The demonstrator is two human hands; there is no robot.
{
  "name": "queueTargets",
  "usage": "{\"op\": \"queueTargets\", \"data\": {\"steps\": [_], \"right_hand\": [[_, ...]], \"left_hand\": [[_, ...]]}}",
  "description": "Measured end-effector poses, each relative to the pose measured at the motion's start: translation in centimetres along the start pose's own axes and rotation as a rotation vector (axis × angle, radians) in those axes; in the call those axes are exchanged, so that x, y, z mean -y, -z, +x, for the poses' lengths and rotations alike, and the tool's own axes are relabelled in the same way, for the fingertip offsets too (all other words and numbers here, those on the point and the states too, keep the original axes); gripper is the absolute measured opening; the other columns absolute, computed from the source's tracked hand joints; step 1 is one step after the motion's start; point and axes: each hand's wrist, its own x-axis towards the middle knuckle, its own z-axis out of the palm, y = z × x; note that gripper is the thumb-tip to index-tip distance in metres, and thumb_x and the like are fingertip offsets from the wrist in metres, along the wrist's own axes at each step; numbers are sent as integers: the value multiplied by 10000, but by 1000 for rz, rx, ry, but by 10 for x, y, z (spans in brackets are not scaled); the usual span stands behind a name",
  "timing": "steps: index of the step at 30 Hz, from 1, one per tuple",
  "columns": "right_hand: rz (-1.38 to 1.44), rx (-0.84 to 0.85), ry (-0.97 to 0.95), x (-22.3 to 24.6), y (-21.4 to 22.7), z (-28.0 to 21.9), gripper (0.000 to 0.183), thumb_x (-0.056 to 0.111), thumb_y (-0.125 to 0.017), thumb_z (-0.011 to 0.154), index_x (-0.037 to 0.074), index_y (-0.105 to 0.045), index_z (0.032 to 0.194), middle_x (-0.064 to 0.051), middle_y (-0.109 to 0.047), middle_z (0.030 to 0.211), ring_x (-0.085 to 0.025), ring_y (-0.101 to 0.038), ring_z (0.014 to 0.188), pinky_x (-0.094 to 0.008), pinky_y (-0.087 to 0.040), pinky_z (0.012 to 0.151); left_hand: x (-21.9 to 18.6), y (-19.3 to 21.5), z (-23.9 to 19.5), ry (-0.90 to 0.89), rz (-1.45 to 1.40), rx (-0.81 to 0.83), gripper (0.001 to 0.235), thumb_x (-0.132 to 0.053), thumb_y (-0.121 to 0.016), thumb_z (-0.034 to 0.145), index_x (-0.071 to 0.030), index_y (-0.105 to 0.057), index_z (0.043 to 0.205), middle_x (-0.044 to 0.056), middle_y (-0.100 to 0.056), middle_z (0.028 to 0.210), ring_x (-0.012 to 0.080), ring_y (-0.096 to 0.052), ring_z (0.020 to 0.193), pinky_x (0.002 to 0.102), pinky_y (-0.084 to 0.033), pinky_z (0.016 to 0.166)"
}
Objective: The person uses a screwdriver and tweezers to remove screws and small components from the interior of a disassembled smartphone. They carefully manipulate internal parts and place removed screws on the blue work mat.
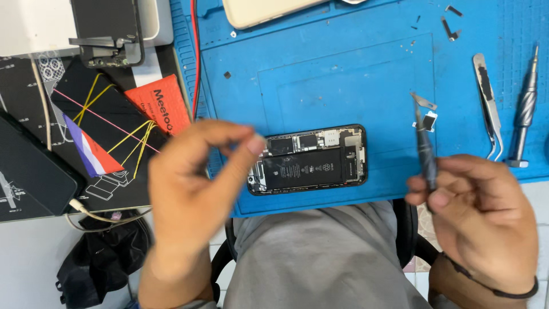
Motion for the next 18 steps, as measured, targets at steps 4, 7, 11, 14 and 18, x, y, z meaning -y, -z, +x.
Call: {"op": "queueTargets", "data": {"steps": [4,7,11,14,18], "right_hand": [[-166,167,-248,-15,-25,-7,543,-160,-630,846,-42,-527,1366,-229,-759,1125,-295,-768,1022,-419,-626,901],[-117,458,-116,-31,-51,-7,508,-141,-666,941,-51,-512,1416,-184,-718,1172,-240,-713,1103,-358,-597,954],[-269,511,-14,-31,-77,-1,480,-34,-704,924,-25,-529,1371,-149,-728,1200,-219,-730,1089,-339,-601,937],[-620,548,127,-10,-77,14,401,71,-772,878,22,-654,1259,-72,-795,1075,-154,-785,964,-286,-619,826],[-983,219,196,31,-60,22,259,109,-779,821,55,-751,1073,-74,-783,1016,-150,-751,837,-272,-546,635]], "left_hand": [[-9,-24,-26,-62,-172,327,273,-140,-847,877,-12,-737,1091,87,-757,968,182,-735,895,282,-568,793],[-5,-39,-35,-6,-181,316,287,-145,-850,849,4,-730,1063,102,-756,951,201,-696,850,291,-556,751],[5,-38,-41,18,-232,309,199,-95,-763,928,13,-724,1090,104,-747,963,197,-688,877,308,-556,779],[16,-33,-50,132,-470,293,189,-66,-656,992,44,-658,1146,119,-735,1059,172,-703,978,302,-567,859],[29,-19,-57,392,-609,295,326,-87,-596,1050,65,-655,1332,104,-716,985,117,-638,889,242,-512,782]]}}
